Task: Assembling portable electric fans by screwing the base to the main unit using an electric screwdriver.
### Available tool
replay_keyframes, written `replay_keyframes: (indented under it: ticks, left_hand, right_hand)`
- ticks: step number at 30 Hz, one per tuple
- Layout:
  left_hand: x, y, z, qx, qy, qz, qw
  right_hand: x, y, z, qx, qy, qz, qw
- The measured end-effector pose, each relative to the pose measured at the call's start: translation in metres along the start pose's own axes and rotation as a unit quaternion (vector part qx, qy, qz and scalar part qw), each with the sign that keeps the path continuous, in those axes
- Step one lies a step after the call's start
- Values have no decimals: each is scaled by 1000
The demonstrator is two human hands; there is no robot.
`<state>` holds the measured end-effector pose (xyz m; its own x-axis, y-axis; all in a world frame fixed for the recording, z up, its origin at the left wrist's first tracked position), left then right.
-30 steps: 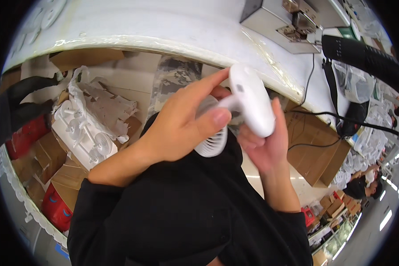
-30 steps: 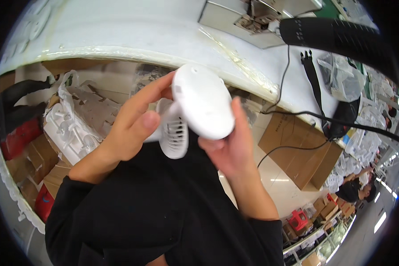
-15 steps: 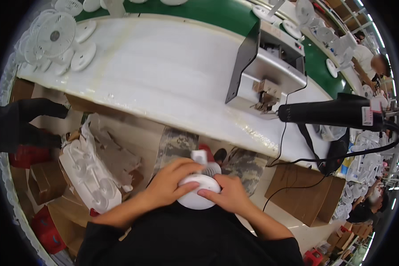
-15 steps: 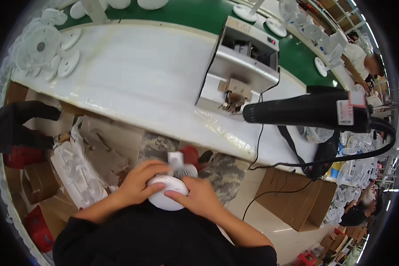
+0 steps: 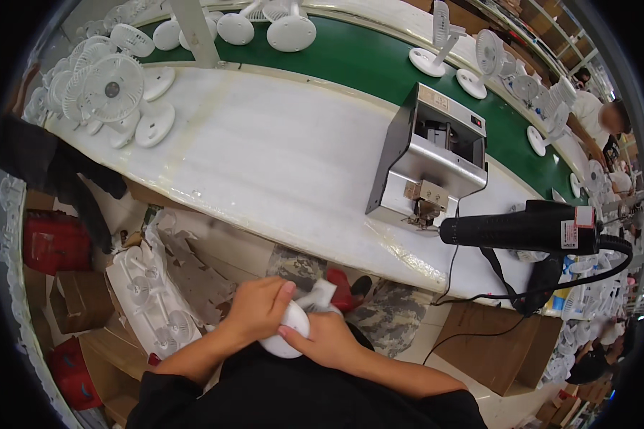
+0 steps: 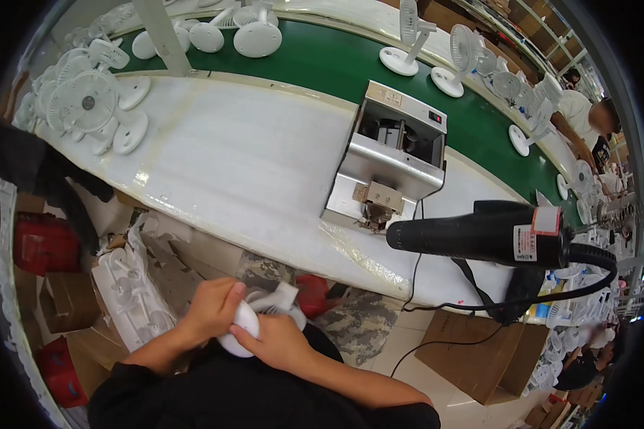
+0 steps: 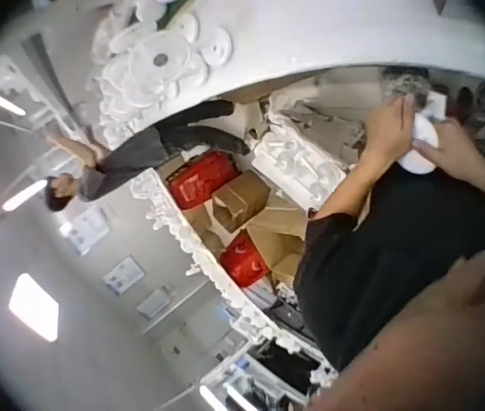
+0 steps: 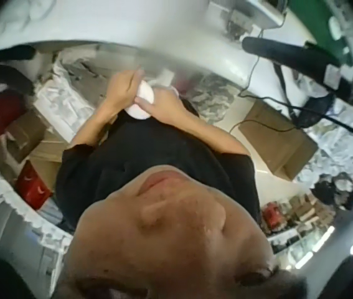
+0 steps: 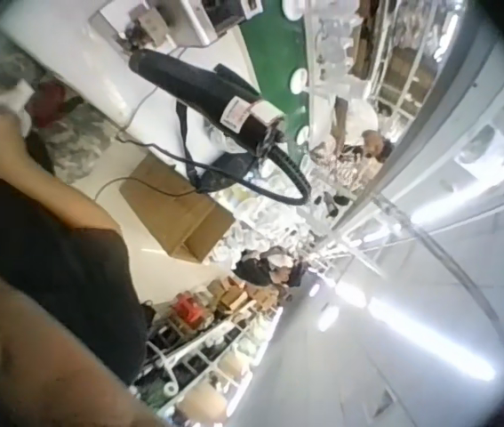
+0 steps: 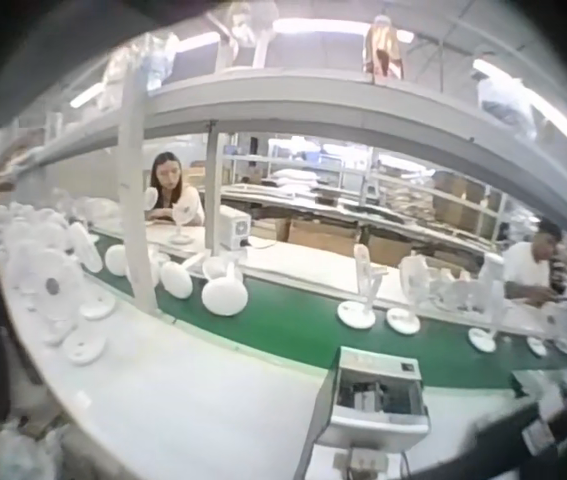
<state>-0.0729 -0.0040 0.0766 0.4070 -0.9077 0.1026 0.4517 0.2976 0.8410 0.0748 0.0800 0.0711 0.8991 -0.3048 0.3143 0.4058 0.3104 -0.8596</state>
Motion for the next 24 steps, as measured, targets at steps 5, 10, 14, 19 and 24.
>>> replay_keyframes:
  ticks: [5, 10, 14, 19, 24]
  left_hand:
    - [-10, 58, 116, -96, -133, -74, 984]
    - [-40, 122, 210, -59, 129, -389, 910]
    - [-177, 119, 182, -47, 310, -471, 825]
    - [-382, 88, 97, -363, 379, -479, 703]
    - [-464, 53, 77, -385, 402, -455, 695]
  right_hand:
    - [-9, -33, 25, -203, -131, 143, 960]
    - [9, -17, 85, -27, 164, 332, 929]
    - [-5, 23, 91, 124, 290, 311, 897]
    - [-22, 56, 89, 250, 350, 280, 858]
    - [-26, 58, 91, 285, 361, 253, 851]
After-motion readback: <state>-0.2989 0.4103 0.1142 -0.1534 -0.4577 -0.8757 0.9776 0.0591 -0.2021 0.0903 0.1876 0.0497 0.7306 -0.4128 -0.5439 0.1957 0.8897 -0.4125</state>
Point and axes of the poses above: each hand's wrist, its own x-axis away from the middle knuckle, its own z-axis out of the back of the hand, y = z × x, the point moved 1 cm from there along -x, towards the middle knuckle, and after that the axes turned 3 degrees about x, right-handed, at the moved point
